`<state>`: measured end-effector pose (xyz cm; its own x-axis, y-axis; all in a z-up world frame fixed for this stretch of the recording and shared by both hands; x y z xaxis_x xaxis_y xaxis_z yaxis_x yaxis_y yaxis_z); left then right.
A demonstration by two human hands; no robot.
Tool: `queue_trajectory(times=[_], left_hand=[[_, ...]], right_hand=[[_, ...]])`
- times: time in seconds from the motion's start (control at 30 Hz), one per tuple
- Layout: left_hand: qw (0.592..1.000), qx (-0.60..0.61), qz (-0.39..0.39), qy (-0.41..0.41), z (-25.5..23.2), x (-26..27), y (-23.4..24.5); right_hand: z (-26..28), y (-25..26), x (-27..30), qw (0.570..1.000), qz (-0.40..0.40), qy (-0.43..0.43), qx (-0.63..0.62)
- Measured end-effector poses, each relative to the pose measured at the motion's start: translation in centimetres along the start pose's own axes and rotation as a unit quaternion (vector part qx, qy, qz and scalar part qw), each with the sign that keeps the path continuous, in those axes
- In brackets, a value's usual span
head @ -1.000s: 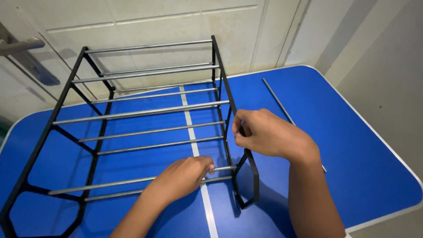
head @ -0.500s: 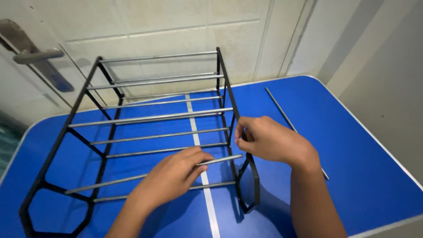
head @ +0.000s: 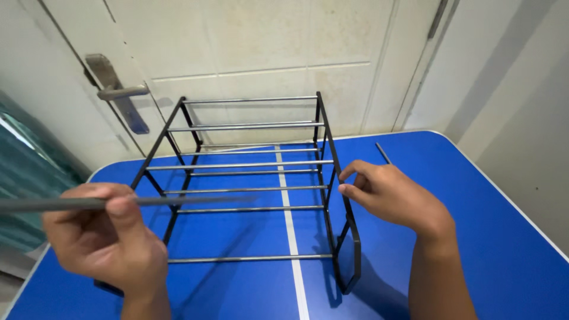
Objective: The person assembles a metal rack by inserting multiple silver rods into two black side frames on a blue table. The person repeatedly inserts and removes rods, adjusting their positions within the frame slots.
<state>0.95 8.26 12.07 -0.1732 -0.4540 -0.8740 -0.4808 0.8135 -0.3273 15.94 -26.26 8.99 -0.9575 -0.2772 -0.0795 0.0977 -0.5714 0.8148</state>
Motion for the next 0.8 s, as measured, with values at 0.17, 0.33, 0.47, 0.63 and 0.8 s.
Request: queue_trajectory(times=[0.17,0.33,0.47,0.63,0.8], left_hand=[[0.991,0.053,-0.063,0.102,4.0,0.3,1.2],[0.954,0.126,0.0,0.274,8.7,1.6,-2.8],[0.917,0.169,0.074,0.353,10.5,3.7,-5.6],[0.884,0.224,0.115,0.395,10.5,4.5,-6.7],[0.87,0.246,0.148,0.401,10.1,4.7,-6.7]], right_hand=[[2.3,0.2,2.0,0.994,-0.065,0.074,-0.054],[2.9,0.3,2.2,0.98,-0.119,0.132,-0.088],[1.6,-0.7,1.7,0.959,-0.124,0.189,-0.171],[0.3,-0.6,1.1,0.867,-0.037,0.289,-0.404],[-0.8,-0.2,0.5,0.807,-0.029,0.314,-0.5]])
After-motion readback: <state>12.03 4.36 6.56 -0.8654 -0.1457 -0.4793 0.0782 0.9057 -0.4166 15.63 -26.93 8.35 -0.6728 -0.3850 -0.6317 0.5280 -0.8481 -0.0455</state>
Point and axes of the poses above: each hand's wrist, its own x-axis away from the middle knuckle, its own y-axis out of the back of the hand, z = x × y, the point moved 9 cm from there along -x, towards the middle knuckle, and after that the axes turned 2 degrees about -z, right-handed, at the moved point
